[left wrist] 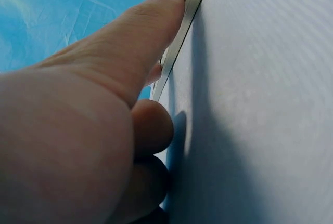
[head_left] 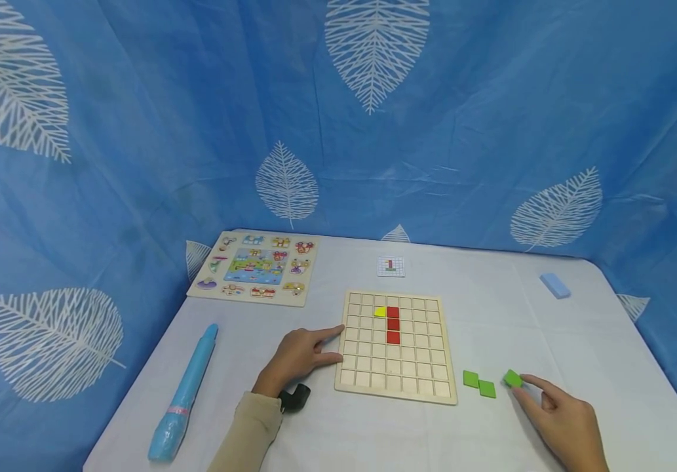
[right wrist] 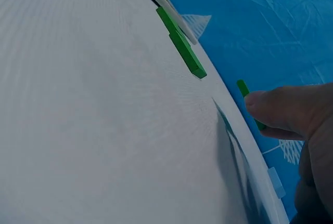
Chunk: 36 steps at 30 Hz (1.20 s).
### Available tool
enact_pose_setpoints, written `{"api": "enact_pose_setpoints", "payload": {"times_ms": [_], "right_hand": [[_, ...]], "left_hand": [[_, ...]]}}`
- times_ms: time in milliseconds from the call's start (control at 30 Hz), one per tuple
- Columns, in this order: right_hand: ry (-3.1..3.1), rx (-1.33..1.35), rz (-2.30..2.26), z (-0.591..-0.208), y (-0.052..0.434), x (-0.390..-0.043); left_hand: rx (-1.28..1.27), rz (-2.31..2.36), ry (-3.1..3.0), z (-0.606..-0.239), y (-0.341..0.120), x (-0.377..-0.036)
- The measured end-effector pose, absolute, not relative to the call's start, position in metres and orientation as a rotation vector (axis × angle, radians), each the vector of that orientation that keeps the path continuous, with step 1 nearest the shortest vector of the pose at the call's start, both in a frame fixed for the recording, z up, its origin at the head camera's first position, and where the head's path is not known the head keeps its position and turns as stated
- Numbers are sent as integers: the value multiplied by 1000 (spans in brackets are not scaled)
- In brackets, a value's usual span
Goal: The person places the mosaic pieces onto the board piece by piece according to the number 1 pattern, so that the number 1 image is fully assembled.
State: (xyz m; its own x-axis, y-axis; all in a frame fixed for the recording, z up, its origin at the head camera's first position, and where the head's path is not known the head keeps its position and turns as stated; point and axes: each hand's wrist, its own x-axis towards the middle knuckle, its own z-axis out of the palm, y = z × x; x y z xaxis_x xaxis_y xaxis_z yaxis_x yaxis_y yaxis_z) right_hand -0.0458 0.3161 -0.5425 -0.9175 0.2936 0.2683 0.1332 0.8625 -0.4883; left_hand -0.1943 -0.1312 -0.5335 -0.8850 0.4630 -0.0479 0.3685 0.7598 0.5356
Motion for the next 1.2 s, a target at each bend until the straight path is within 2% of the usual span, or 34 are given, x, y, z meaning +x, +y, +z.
{"api": "enact_pose_setpoints", "payload": {"times_ms": [433, 967, 1200], "right_hand": [[-2723, -179, 620, -530, 308, -60], [-2644, 190, 616, -494, 267, -108], [-2677, 221, 658, -493, 247, -119]], "left_hand": [[641, 801, 2763, -533, -132, -194], [663, 788, 2779, -535, -134, -194], [663, 789, 2781, -534, -133, -194]]}}
